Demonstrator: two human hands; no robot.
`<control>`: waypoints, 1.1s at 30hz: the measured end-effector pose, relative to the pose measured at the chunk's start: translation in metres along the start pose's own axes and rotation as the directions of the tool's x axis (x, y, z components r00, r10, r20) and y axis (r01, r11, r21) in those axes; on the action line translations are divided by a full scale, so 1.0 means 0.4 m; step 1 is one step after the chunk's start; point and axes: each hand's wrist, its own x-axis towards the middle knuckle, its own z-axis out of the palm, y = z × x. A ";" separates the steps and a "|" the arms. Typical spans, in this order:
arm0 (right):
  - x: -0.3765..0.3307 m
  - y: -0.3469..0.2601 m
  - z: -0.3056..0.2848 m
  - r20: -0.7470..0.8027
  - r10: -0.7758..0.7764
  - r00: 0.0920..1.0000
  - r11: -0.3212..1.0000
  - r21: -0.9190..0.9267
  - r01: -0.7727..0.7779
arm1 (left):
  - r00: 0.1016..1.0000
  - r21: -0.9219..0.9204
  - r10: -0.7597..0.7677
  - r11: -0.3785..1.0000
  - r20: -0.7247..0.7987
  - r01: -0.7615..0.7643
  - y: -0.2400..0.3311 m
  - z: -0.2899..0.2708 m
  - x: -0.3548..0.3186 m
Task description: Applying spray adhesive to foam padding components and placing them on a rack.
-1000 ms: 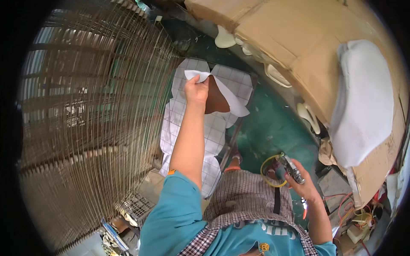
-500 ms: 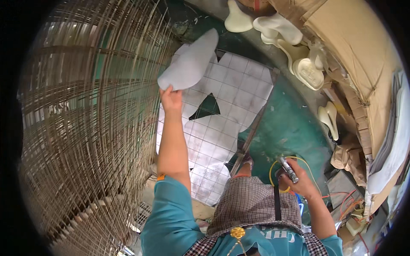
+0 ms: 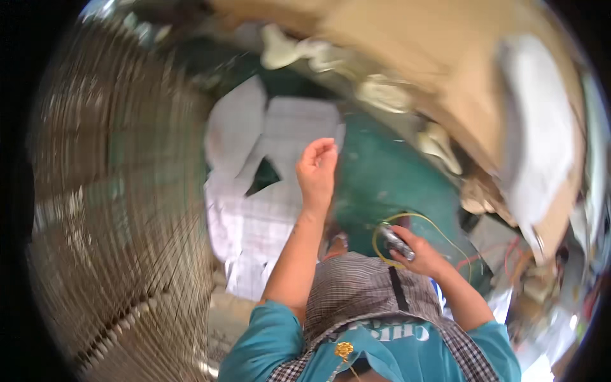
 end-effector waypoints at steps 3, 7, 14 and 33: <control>-0.124 0.008 -0.084 -0.090 -0.046 0.995 0.997 0.057 0.051 | 0.835 0.256 0.508 0.796 0.212 -0.549 0.168 0.267 -0.097; -0.364 0.021 -0.260 -0.332 -0.020 0.943 0.999 -0.038 0.008 | 0.748 0.348 0.548 0.665 0.374 -0.661 0.259 0.536 -0.211; -0.672 0.274 -0.506 -0.929 0.142 0.342 0.988 0.109 -0.113 | 0.772 0.573 0.392 0.520 0.500 -0.634 0.189 0.759 -0.317; -0.367 0.497 -1.006 -0.968 -0.134 0.210 0.959 -0.180 -0.218 | 0.996 0.320 0.089 0.943 0.019 -0.091 0.118 0.523 -0.373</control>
